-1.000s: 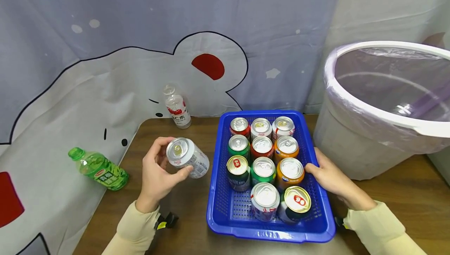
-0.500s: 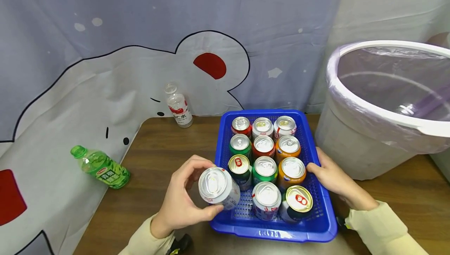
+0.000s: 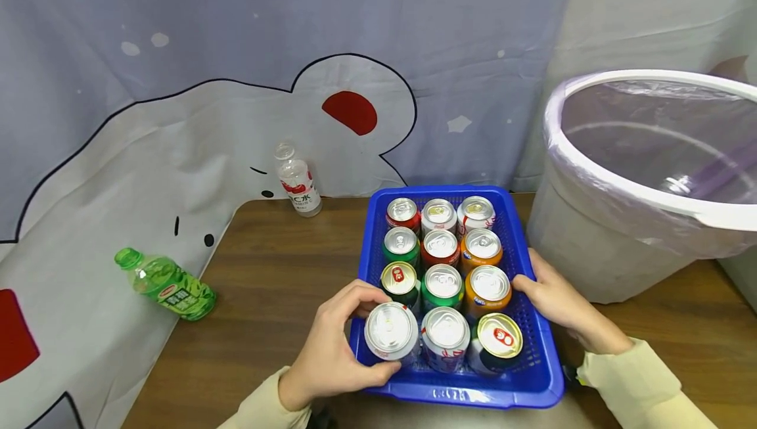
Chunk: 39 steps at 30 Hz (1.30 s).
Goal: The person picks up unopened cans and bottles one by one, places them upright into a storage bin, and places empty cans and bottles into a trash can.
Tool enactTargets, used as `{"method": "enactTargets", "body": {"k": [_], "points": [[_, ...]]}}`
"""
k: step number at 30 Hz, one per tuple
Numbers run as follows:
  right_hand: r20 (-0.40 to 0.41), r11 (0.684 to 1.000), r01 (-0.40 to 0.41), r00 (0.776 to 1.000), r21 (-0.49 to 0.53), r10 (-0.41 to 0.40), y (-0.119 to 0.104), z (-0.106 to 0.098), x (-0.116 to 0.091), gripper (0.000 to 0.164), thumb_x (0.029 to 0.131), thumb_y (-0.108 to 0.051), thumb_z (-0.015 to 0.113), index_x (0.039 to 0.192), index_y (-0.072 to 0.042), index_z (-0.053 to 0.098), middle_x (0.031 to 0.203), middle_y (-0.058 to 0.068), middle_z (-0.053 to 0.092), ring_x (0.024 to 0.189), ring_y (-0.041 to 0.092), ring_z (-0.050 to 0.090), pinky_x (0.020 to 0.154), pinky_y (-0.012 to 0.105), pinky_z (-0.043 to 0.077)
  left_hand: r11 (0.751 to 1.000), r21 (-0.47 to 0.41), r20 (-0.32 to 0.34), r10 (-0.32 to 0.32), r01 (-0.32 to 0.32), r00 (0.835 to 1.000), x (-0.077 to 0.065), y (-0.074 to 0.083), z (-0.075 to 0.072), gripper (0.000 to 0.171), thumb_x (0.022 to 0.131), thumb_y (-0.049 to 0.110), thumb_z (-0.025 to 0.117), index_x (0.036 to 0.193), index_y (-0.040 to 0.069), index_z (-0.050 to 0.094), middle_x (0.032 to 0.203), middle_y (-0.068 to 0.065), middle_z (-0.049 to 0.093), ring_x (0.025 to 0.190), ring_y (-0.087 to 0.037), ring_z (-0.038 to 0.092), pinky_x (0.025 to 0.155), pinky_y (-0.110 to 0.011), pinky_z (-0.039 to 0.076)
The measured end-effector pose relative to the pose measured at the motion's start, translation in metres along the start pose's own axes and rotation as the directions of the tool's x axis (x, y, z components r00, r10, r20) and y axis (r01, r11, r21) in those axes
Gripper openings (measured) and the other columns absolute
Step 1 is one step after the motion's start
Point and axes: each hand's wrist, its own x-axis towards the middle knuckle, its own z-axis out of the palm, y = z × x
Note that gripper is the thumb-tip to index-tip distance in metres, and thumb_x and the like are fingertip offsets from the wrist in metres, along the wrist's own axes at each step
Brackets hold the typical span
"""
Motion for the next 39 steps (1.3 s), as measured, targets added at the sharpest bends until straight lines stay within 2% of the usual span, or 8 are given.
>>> {"method": "enactTargets", "body": {"k": [11,14,19,32,39], "points": [[0.015,1.0,0.01,1.0,0.023,-0.01,0.0,0.002,0.001,0.052,0.096,0.002,0.045,0.144,0.01,0.031,0.126,0.04,0.057,0.092,0.029,0.073,0.071,0.039,0.064,0.992,0.123,0.0,-0.001,0.001,1.0,-0.005,-0.007,0.01,0.073,0.057,0.024,0.098,0.121,0.019,0.063,0.113,0.008,0.065,0.101,-0.007,0.063,0.083,-0.021,0.057],[0.011,1.0,0.008,1.0,0.015,-0.009,-0.001,0.002,0.001,0.051,0.096,0.001,0.045,0.144,0.01,0.031,0.126,0.04,0.057,0.091,0.029,0.073,0.071,0.039,0.064,0.98,0.197,-0.002,-0.008,0.008,1.0,-0.005,-0.008,0.011,0.073,0.055,0.029,0.098,0.118,0.021,0.063,0.112,0.012,0.065,0.102,-0.006,0.062,0.088,-0.023,0.055],[0.011,1.0,0.003,1.0,0.01,-0.003,-0.001,0.003,0.0,0.051,0.096,0.001,0.045,0.144,0.01,0.031,0.125,0.039,0.058,0.09,0.028,0.073,0.071,0.04,0.063,0.959,0.28,0.007,-0.055,0.051,0.998,-0.005,-0.011,0.012,0.072,0.053,0.033,0.098,0.115,0.022,0.062,0.109,0.017,0.063,0.102,-0.002,0.061,0.089,-0.026,0.056],[0.003,1.0,0.0,1.0,0.005,0.0,0.0,0.001,0.0,0.051,0.096,0.001,0.046,0.145,0.01,0.031,0.125,0.038,0.058,0.091,0.027,0.072,0.071,0.039,0.063,0.931,0.325,0.024,-0.185,0.168,0.982,-0.005,-0.009,0.015,0.072,0.054,0.035,0.1,0.114,0.024,0.061,0.108,0.021,0.06,0.104,-0.001,0.061,0.09,-0.028,0.057],[0.008,1.0,0.007,1.0,0.028,-0.007,-0.001,0.001,0.0,0.052,0.096,0.002,0.045,0.146,0.01,0.03,0.126,0.04,0.057,0.091,0.027,0.073,0.072,0.039,0.063,0.908,0.375,0.031,-0.215,0.188,0.976,-0.004,-0.007,0.016,0.074,0.052,0.036,0.102,0.113,0.024,0.063,0.107,0.02,0.062,0.103,-0.003,0.06,0.091,-0.033,0.056]]}}
